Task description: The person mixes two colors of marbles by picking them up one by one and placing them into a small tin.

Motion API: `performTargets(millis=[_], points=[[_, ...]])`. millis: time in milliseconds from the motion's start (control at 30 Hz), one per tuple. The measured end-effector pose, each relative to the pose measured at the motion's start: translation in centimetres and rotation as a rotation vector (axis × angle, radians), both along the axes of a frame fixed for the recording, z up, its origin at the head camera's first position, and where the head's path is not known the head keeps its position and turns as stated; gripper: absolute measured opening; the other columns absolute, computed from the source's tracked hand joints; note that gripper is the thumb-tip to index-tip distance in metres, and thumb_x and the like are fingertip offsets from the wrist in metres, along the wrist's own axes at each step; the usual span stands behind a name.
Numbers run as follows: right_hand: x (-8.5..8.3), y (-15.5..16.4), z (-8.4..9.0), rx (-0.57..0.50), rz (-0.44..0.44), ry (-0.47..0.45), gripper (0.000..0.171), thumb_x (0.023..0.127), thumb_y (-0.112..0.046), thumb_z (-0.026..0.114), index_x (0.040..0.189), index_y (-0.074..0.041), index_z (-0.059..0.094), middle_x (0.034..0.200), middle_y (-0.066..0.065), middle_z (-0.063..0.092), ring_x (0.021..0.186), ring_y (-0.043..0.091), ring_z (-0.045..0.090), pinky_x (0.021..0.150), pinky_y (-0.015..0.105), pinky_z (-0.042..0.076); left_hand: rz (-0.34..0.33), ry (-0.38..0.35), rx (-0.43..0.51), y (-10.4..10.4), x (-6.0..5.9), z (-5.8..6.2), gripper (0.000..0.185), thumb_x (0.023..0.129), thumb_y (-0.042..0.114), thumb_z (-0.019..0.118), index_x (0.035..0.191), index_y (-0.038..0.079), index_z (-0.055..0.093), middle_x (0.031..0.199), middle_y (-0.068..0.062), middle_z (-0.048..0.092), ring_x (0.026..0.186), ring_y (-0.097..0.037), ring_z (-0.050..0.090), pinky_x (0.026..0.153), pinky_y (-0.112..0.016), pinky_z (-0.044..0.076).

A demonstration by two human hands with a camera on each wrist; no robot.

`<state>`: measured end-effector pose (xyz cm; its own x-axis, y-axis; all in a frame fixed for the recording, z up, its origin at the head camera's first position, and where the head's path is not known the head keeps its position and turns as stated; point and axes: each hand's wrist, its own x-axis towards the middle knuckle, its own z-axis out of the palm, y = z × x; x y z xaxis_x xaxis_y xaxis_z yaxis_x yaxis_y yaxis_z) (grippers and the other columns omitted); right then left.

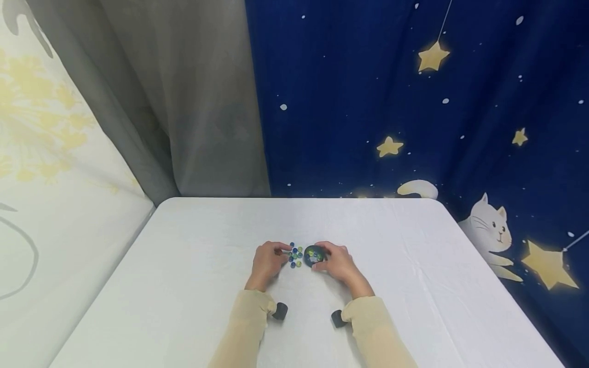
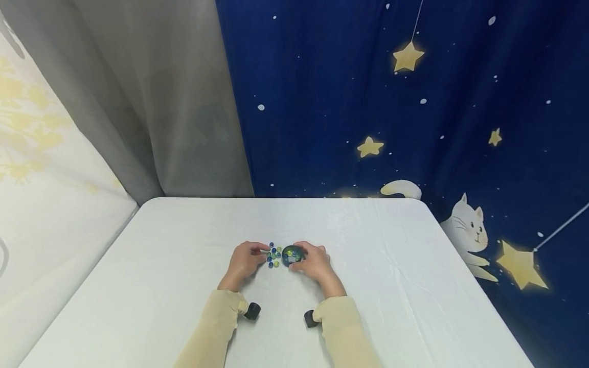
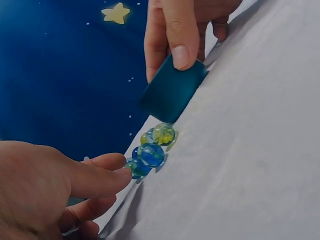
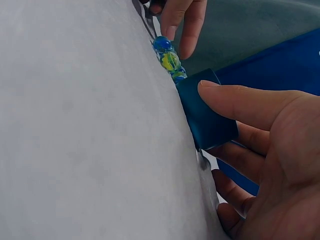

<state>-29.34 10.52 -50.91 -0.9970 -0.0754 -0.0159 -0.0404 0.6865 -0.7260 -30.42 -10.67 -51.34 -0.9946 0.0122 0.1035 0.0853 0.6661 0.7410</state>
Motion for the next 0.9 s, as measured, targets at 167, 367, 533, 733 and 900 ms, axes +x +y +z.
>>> performTargets(millis=[167,367,533,733,900], points=[[-0.02,0.01,-0.02,-0.003,0.003,0.007,0.057,0.074,-0.022,0.084,0.127,-0.022,0.063,0.131,0.009,0.060,0.125,0.037,0.044,0.099,0.061,0.032,0.004,0.013,-0.011,0.15,0.00,-0.14,0.019,0.079,0.007,0.075,0.094,0.018,0.077,0.081,0.000,0.055,0.078,-0.018,0.052,0.073,-0.038,0.044],[0.01,-0.01,-0.01,-0.002,0.006,0.003,0.057,0.074,-0.022,0.084,0.127,-0.022,0.063,0.130,0.009,0.060,0.125,0.037,0.044,0.099,0.061,0.032,0.008,0.021,-0.020,0.21,0.07,-0.13,0.018,0.079,0.007,0.075,0.093,0.018,0.077,0.081,0.000,0.056,0.078,-0.018,0.053,0.073,-0.038,0.044],[0.03,-0.01,-0.01,-0.010,-0.002,-0.007,0.057,0.074,-0.023,0.084,0.127,-0.022,0.063,0.131,0.008,0.060,0.125,0.036,0.043,0.100,0.061,0.031,0.004,0.014,-0.040,0.21,0.10,-0.11,0.018,0.080,0.008,0.075,0.095,0.019,0.077,0.081,0.001,0.056,0.079,-0.019,0.053,0.075,-0.039,0.044],[0.03,-0.03,-0.03,-0.009,-0.009,-0.011,0.057,0.074,-0.023,0.083,0.128,-0.022,0.063,0.130,0.008,0.060,0.124,0.035,0.043,0.098,0.062,0.033,-0.001,0.036,-0.054,0.18,0.11,-0.22,0.022,0.078,0.005,0.075,0.094,0.019,0.077,0.079,0.002,0.056,0.078,-0.018,0.053,0.074,-0.039,0.044],[-0.02,-0.07,-0.08,-0.013,-0.008,-0.011,0.058,0.074,-0.023,0.083,0.128,-0.022,0.063,0.130,0.008,0.060,0.123,0.035,0.044,0.098,0.062,0.033,0.017,0.048,-0.070,0.37,0.13,-0.45,0.021,0.076,0.006,0.078,0.092,0.021,0.076,0.077,0.002,0.054,0.076,-0.018,0.049,0.071,-0.037,0.041]])
